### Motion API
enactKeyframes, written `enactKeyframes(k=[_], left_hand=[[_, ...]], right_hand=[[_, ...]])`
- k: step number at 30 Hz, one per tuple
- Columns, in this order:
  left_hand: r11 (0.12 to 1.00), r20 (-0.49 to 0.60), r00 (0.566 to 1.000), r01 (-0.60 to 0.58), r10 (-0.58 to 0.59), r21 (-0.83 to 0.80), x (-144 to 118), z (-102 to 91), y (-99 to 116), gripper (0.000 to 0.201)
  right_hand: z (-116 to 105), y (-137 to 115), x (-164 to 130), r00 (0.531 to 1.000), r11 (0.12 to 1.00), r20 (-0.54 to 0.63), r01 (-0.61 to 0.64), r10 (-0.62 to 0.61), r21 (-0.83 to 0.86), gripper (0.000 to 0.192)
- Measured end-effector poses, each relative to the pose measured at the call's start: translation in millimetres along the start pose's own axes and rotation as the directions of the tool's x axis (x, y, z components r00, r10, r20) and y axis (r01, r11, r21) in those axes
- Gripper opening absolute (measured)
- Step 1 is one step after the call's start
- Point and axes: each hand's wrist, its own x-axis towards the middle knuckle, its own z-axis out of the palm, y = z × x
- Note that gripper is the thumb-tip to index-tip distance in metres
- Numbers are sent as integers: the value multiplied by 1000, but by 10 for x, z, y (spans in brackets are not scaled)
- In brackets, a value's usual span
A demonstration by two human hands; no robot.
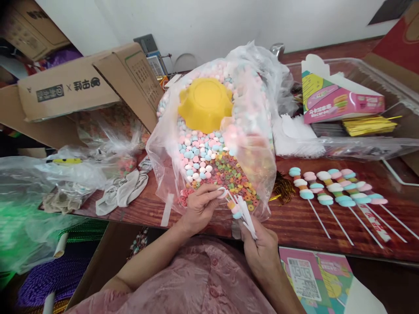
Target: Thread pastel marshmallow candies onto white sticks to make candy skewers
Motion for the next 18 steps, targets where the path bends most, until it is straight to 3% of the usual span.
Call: enactKeyframes(k=[5,9,13,16,18], left_hand=[[968,-40,979,192,-201,-164,-77,138,34,20],[944,17,964,265,-267,-196,-150,261,91,19],[947,142,958,272,-250,-170,-157,281,176,24],[957,275,936,260,-218,-127,-4,180,132,31],[960,279,922,281,-270,1,203,85,-11,34]], right_hand=[[-110,-60,88,994,994,-86,65,-72,-90,22],[-47,-65,76,997,996,-49,60,-63,-62,22],[24,42,56,997,999,-65,-47,47,9,23],[-39,136,64,965,987,-208,-154,159,39,25],[-122,179,57,920,971,-309,-231,240,68,27]])
